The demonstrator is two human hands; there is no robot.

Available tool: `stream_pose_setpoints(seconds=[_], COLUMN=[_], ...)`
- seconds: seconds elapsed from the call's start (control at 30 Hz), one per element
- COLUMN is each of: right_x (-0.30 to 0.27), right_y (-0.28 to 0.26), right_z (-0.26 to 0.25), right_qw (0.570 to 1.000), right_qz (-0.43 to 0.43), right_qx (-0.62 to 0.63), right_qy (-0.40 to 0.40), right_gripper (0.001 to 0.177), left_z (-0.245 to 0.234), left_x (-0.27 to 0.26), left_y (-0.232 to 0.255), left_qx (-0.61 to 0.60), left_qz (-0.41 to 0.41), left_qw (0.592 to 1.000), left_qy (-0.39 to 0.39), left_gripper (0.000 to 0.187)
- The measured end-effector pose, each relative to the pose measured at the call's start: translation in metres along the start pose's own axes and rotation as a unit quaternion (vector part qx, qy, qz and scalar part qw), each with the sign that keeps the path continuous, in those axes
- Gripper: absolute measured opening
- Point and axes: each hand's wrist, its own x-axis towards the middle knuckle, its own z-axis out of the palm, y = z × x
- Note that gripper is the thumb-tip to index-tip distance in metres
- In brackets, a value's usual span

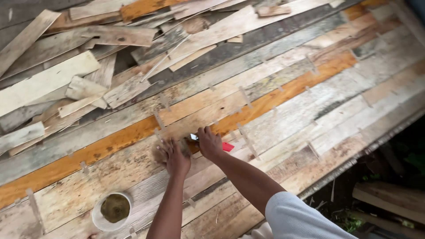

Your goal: Applying wood filler to gaps between wooden planks on a large surface using a small scraper.

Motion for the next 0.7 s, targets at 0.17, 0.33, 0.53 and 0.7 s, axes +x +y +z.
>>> stream_pose_setpoints(seconds=[0.17, 0.33, 0.53, 0.7], right_x=[-0.087, -0.182, -0.26, -0.287], right_y=[0.038, 0.087, 0.123, 0.113], right_z=[-0.018, -0.016, 0.013, -0.014], right_qw=[0.996, 0.996, 0.993, 0.979], right_qz=[-0.007, 0.007, 0.004, 0.079], right_qx=[0.081, 0.084, -0.055, 0.077], right_qy=[-0.039, -0.031, -0.102, -0.173], right_gripper=[0.04, 0.027, 0.073, 0.079], left_z=[0.056, 0.111, 0.142, 0.131], left_x=[-0.078, -0.148, -0.199, -0.209], left_y=[-0.042, -0.115, -0.174, -0.188], left_qx=[0.094, 0.134, 0.142, 0.184], left_qz=[0.073, 0.076, 0.019, 0.032], left_qw=[0.993, 0.988, 0.987, 0.982], left_qy=[0.014, 0.026, 0.068, -0.031], left_gripper=[0.092, 0.104, 0.093, 0.093])
